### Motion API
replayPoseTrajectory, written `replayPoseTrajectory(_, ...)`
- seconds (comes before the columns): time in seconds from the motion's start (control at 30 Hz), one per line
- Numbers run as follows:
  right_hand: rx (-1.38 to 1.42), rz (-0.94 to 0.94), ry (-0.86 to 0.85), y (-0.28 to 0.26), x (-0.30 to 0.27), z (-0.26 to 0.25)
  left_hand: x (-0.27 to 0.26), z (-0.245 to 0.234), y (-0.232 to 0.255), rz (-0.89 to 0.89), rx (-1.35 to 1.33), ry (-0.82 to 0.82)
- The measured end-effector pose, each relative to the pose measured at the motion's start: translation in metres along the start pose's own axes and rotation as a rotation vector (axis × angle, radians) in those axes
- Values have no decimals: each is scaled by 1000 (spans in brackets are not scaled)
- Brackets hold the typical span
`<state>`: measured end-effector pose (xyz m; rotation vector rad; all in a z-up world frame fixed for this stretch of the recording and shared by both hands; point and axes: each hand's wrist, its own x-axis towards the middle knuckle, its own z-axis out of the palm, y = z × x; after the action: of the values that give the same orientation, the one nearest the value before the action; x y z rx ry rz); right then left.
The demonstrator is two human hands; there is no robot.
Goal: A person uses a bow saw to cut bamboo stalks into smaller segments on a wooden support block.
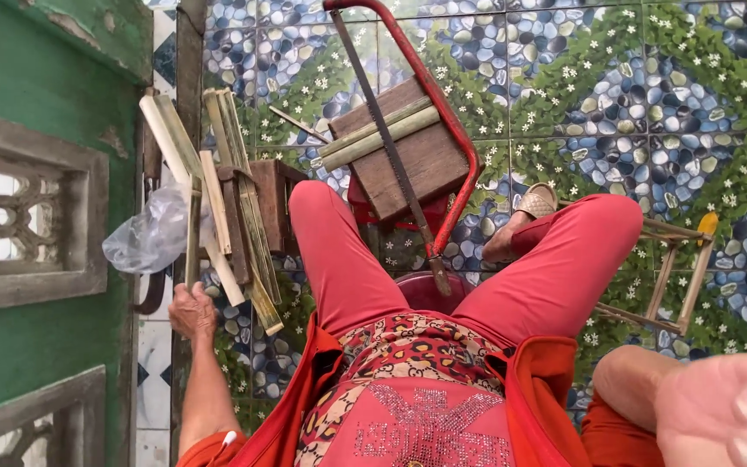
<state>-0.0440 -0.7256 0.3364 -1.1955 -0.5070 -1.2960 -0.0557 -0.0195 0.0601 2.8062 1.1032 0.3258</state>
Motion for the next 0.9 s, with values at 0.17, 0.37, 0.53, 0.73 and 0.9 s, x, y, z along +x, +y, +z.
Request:
replayPoseTrajectory(0.17, 22, 125, -384, 24, 59, 97, -9, -56, 30, -29, -273, 61)
replayPoseTrajectory(0.37, 328, 560, -397, 51, 60, 183, -10, -173, 191, -269, -1700, -450)
replayPoseTrajectory(0.53, 265, 1040, -369, 75, 8, 205, -32, -193, 288, -276, -2072, -570)
replayPoseTrajectory(0.73, 181, 1317, -640, 103, -87, 189, -54, -179, 347, -214, -2143, -729)
replayPoseTrajectory(0.9, 145, 1354, -793, 105, -124, 189, -78, -173, 362, -180, -2118, -695)
